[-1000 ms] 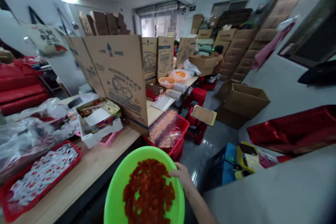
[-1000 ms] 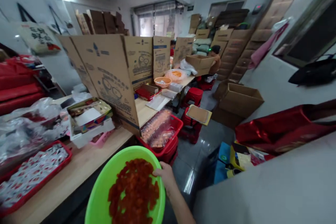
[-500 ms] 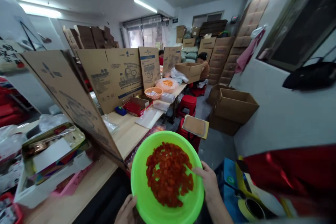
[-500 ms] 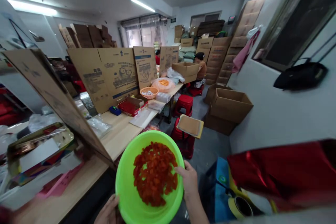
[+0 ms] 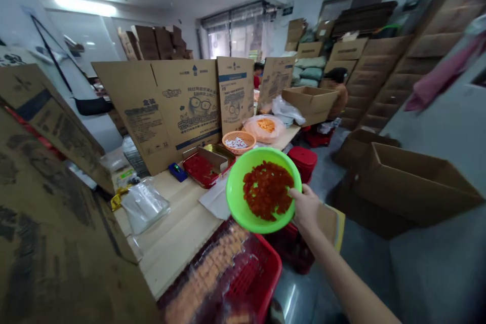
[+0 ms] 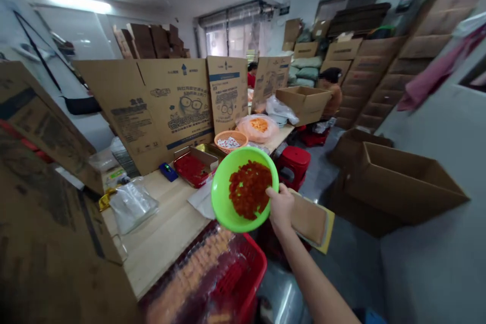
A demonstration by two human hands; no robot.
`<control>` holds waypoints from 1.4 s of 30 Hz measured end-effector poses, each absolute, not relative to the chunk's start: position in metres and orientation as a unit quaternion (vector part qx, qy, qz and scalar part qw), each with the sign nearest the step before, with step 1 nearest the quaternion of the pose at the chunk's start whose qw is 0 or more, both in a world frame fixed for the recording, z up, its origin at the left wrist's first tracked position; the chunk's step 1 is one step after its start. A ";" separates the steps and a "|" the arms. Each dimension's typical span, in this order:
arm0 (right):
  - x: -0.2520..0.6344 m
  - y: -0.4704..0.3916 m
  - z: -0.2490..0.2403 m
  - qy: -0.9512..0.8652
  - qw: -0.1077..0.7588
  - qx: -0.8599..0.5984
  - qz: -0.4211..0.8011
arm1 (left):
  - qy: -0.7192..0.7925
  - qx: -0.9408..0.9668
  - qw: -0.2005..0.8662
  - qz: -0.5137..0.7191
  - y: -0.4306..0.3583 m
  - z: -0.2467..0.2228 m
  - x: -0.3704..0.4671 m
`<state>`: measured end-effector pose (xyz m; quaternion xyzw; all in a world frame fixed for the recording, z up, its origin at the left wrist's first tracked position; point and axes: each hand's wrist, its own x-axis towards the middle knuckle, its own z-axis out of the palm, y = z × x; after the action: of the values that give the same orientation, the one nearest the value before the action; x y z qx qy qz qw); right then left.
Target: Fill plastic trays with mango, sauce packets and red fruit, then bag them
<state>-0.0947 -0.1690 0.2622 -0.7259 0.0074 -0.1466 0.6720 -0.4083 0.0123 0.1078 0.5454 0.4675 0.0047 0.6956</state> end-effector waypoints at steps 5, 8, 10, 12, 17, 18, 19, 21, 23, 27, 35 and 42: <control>0.050 -0.114 0.267 -0.082 0.652 -0.740 -0.142 | 0.436 0.590 0.669 0.121 0.023 0.092 -0.317; 0.127 -0.078 0.267 -0.132 0.633 -0.750 -0.138 | 0.387 0.728 0.528 0.203 0.044 0.098 -0.226; 0.169 -0.054 0.266 -0.168 0.618 -0.756 -0.135 | 0.366 0.817 0.386 0.222 0.065 0.103 -0.156; 0.201 -0.030 0.264 -0.202 0.607 -0.758 -0.126 | 0.379 0.829 0.342 0.229 0.089 0.102 -0.090; 0.252 0.026 0.250 -0.255 0.555 -0.783 -0.116 | 0.427 0.835 0.274 0.216 0.128 0.078 0.022; 0.258 0.036 0.246 -0.262 0.537 -0.793 -0.119 | 0.431 0.837 0.264 0.211 0.132 0.072 0.034; 0.263 0.045 0.242 -0.269 0.515 -0.804 -0.122 | 0.433 0.839 0.257 0.205 0.135 0.067 0.042; 0.269 0.061 0.234 -0.286 0.464 -0.828 -0.131 | 0.434 0.845 0.246 0.194 0.138 0.057 0.053; 0.272 0.075 0.226 -0.311 0.411 -0.845 -0.143 | 0.433 0.849 0.239 0.189 0.141 0.049 0.056; 0.271 0.092 0.215 -0.361 0.339 -0.851 -0.177 | 0.430 0.849 0.232 0.199 0.147 0.035 0.055; 0.258 0.113 0.201 -0.482 0.262 -0.805 -0.223 | 0.435 0.839 0.227 0.234 0.147 0.024 0.054; 0.238 0.112 0.188 -0.590 0.227 -0.728 -0.267 | 0.440 0.831 0.231 0.248 0.144 0.027 0.056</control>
<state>0.2382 0.1119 0.1876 -0.7276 -0.5897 -0.2665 0.2275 0.0561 0.1438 0.0265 0.8312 0.4404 0.2485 0.2310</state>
